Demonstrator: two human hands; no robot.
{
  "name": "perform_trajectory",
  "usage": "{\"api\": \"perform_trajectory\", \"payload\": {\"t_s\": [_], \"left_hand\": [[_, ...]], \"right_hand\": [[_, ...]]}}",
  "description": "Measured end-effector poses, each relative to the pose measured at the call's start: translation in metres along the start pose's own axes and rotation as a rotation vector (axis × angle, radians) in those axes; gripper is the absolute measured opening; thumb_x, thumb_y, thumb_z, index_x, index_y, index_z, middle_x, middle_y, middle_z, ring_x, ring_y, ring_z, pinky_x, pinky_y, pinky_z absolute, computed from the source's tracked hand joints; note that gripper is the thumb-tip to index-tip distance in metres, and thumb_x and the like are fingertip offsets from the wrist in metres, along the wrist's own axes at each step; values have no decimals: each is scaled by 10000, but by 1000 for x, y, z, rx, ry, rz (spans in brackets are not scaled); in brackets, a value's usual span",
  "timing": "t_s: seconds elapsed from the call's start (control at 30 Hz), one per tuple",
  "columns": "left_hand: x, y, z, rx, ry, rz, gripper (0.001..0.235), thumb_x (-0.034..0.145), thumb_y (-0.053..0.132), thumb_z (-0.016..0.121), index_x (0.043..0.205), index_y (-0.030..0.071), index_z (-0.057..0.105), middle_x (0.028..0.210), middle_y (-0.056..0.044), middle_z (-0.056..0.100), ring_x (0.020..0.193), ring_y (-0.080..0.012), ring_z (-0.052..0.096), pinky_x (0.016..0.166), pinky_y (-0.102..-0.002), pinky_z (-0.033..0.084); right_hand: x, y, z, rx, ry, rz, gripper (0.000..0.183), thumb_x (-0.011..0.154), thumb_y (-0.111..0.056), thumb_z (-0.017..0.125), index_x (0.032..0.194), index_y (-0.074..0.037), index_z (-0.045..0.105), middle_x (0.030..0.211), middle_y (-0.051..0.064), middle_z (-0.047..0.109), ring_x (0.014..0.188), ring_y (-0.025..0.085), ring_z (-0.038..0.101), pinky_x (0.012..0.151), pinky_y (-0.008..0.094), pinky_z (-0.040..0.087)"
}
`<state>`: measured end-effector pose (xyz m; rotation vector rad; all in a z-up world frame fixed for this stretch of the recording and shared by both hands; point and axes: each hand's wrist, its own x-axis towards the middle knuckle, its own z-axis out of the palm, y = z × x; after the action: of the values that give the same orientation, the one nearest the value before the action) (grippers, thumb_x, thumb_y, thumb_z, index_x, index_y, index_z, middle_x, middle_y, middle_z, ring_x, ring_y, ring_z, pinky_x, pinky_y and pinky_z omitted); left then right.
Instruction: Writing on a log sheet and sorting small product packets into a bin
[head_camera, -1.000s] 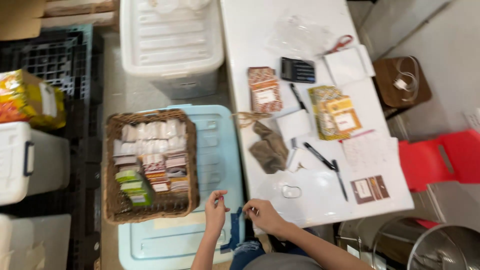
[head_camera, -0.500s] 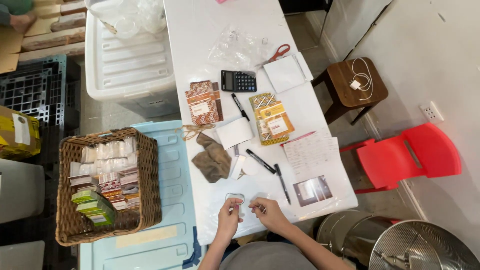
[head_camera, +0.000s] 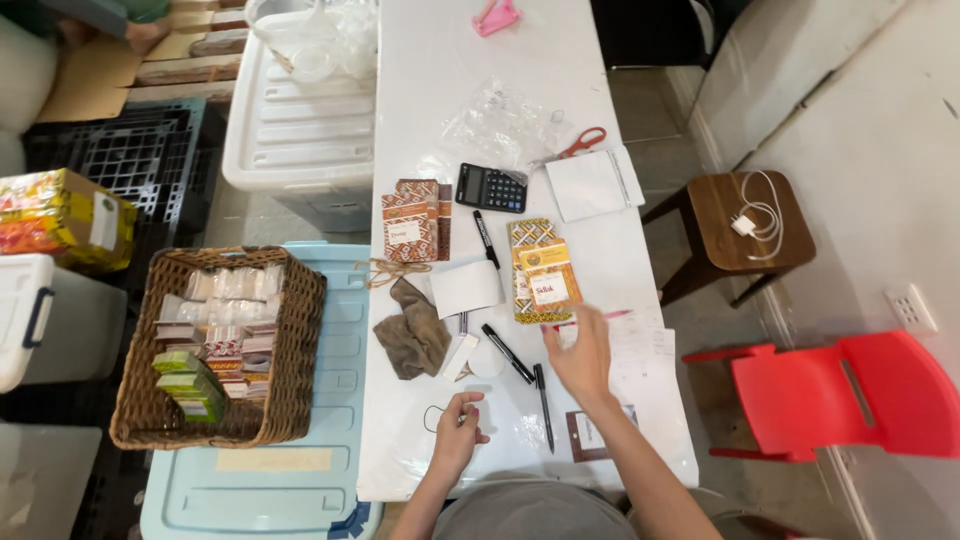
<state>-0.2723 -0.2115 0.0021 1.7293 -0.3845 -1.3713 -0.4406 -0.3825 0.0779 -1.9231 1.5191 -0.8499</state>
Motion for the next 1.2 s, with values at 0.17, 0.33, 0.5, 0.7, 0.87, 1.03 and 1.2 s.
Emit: {"api": "perform_trajectory", "payload": {"t_s": [0.17,0.33,0.5,0.7,0.87,1.03,1.2], "left_hand": [[16,17,21,-28,38,-1,331,965,63,473,1230,107,666,894,-38,465,558,-153,484,658,-368,665],[30,23,31,6,28,45,313,945,78,514,1196,117,697,911,-29,483,523,-160,550,636,-333,636],[37,27,27,41,49,40,266,940,74,551,1156,97,704,878,-20,556,533,-175,658,620,-277,534],[44,28,30,-70,31,-13,241,953,47,569,1155,55,700,898,-46,532,557,-222,659,599,-315,546],[50,30,29,-66,33,-54,236,952,67,578,1156,58,696,895,-57,556,605,-203,674,630,-324,607],[69,43,44,-68,19,-40,235,957,0,514,1111,34,687,964,-138,682,730,-245,748,662,-330,632],[85,109,62,99,15,266,422,1068,221,475,1417,-4,550,1321,-273,644,1223,-347,648,996,-465,575]], "right_hand": [[71,-33,8,-237,-205,218,1128,710,-531,839,1598,-241,206,1576,237,311,1351,464,395,1039,610,385],[99,-16,42,-284,-282,334,1145,761,-401,849,1625,-289,106,1397,191,422,1211,440,508,946,637,462],[104,0,49,-330,-260,284,1118,745,-466,795,1634,-270,146,1324,206,470,1098,450,553,852,598,524],[125,-64,-30,196,-244,569,956,745,-42,851,1548,-187,353,1364,73,645,1108,282,695,864,444,651],[130,-24,-49,200,-145,561,842,743,-195,789,1497,-219,417,1212,100,713,956,223,716,786,365,598],[128,-48,-33,162,-202,532,852,765,-66,819,1514,-135,420,1261,102,693,940,230,729,673,341,664],[110,-34,26,-241,-284,315,947,776,-317,780,1599,-191,329,1422,242,489,1210,477,597,931,653,554]]}}
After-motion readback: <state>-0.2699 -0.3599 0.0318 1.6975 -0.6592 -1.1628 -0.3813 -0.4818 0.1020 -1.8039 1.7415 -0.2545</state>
